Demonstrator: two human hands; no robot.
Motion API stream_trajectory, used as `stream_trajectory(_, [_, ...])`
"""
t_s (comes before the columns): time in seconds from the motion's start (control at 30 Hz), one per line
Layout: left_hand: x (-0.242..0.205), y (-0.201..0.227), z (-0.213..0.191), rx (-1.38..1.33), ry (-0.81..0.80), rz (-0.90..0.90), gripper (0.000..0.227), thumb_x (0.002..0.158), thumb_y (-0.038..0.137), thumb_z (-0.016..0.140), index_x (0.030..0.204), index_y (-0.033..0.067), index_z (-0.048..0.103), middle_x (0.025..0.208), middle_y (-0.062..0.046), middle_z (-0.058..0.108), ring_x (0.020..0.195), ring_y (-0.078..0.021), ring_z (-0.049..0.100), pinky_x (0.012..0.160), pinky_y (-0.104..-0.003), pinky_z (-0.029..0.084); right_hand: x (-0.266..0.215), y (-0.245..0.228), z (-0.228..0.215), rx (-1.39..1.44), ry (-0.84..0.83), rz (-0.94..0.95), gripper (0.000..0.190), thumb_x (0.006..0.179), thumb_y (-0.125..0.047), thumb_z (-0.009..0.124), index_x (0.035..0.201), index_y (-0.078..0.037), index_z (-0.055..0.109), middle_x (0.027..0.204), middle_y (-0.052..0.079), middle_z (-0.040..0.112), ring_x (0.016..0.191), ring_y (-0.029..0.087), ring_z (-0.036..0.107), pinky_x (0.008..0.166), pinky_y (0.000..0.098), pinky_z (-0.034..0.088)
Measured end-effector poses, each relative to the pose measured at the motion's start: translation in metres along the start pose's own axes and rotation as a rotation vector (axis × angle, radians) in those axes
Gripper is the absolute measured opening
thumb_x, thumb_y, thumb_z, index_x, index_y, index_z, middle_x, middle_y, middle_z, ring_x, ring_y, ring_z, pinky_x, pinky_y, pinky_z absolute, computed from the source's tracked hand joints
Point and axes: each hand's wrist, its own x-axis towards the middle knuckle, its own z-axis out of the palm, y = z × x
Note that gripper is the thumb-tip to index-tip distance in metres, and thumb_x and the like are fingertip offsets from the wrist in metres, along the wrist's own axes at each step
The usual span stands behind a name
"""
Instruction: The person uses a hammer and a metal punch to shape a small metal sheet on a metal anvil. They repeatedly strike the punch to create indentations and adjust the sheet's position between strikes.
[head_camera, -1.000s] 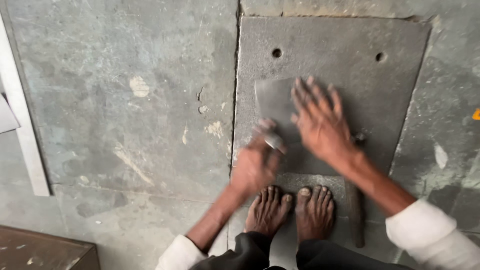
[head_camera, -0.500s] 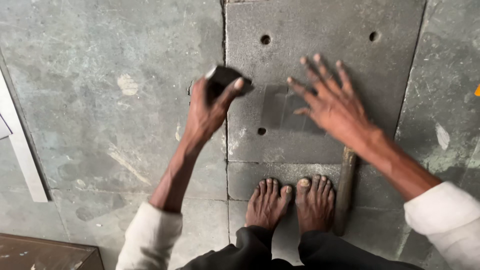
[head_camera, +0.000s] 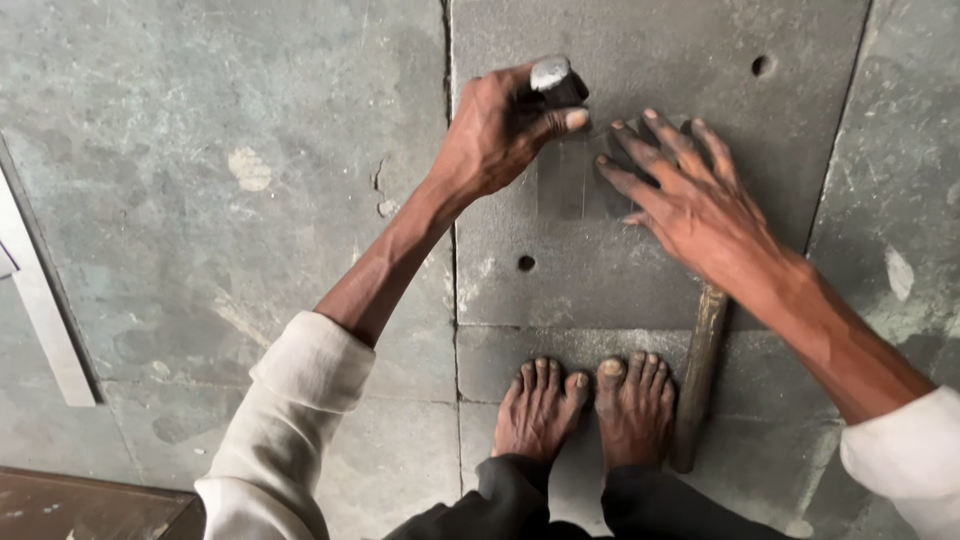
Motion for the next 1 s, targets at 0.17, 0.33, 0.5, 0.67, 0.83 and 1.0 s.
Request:
stream_trajectory(0.17, [0.011,-0.015,0.002,0.001,0.022,0.093,0.042,0.092,0.038,0.075,0.117,0.0046,0.071,0.081,-0.006,0.075,0.063,-0.0131,0.071,0.059,-0.034,0.061,-0.049,-0.016,-0.023,0.106,0.075,0.316,0.067,0.093,-0.033,0.071,0.153,-0.012,0.051,0.157,0.022,0.045,0.143,0.038,0.046,0.118,0.0573,0.040])
stream_trajectory(0.33, [0.010,-0.026,0.005,0.068,-0.018,-0.028,0.042,0.090,0.037,0.075,0.110,0.0003,0.069,0.064,-0.007,0.069,0.051,-0.0156,0.063,0.051,-0.037,0.055,-0.108,-0.053,-0.022,0.186,-0.360,0.869,0.088,0.098,-0.046,0.068,0.166,-0.011,0.025,0.137,0.026,0.062,0.110,0.037,0.068,0.090,0.0492,0.060])
stream_trajectory(0.5, [0.014,-0.021,0.000,0.044,-0.026,-0.020,0.036,0.092,0.037,0.074,0.102,0.0032,0.072,0.064,-0.005,0.068,0.051,-0.0126,0.062,0.050,-0.036,0.053,-0.144,-0.084,0.017,0.227,-0.274,0.915,0.113,0.082,-0.046,0.078,0.166,0.004,0.020,0.126,0.032,0.062,0.096,0.038,0.067,0.082,0.0434,0.059])
stream_trajectory(0.67, [0.009,-0.028,0.000,0.028,-0.042,-0.089,0.035,0.092,0.038,0.075,0.099,0.0034,0.071,0.059,-0.004,0.063,0.049,-0.0133,0.057,0.049,-0.037,0.050,-0.205,-0.077,0.043,1.321,-0.053,1.281,0.075,0.090,-0.034,0.074,0.148,0.005,0.046,0.105,0.027,0.062,0.084,0.026,0.062,0.064,0.0388,0.055])
stream_trajectory(0.83, [0.013,-0.024,0.000,0.046,-0.002,-0.014,0.038,0.090,0.038,0.077,0.097,0.0014,0.071,0.061,-0.005,0.063,0.051,-0.0130,0.056,0.049,-0.037,0.049,-0.228,-0.063,0.030,1.194,-0.163,1.302,0.053,0.098,-0.025,0.069,0.142,0.002,0.053,0.101,0.027,0.063,0.084,0.028,0.062,0.067,0.0417,0.055])
stream_trajectory(1.0, [0.006,-0.029,0.002,-0.014,-0.029,-0.092,0.039,0.089,0.041,0.076,0.099,0.0045,0.073,0.063,-0.003,0.067,0.051,-0.0131,0.056,0.049,-0.037,0.048,-0.178,-0.076,0.026,1.034,0.018,0.998,0.041,0.101,-0.018,0.066,0.134,0.002,0.052,0.106,0.022,0.066,0.098,0.026,0.065,0.079,0.0399,0.057])
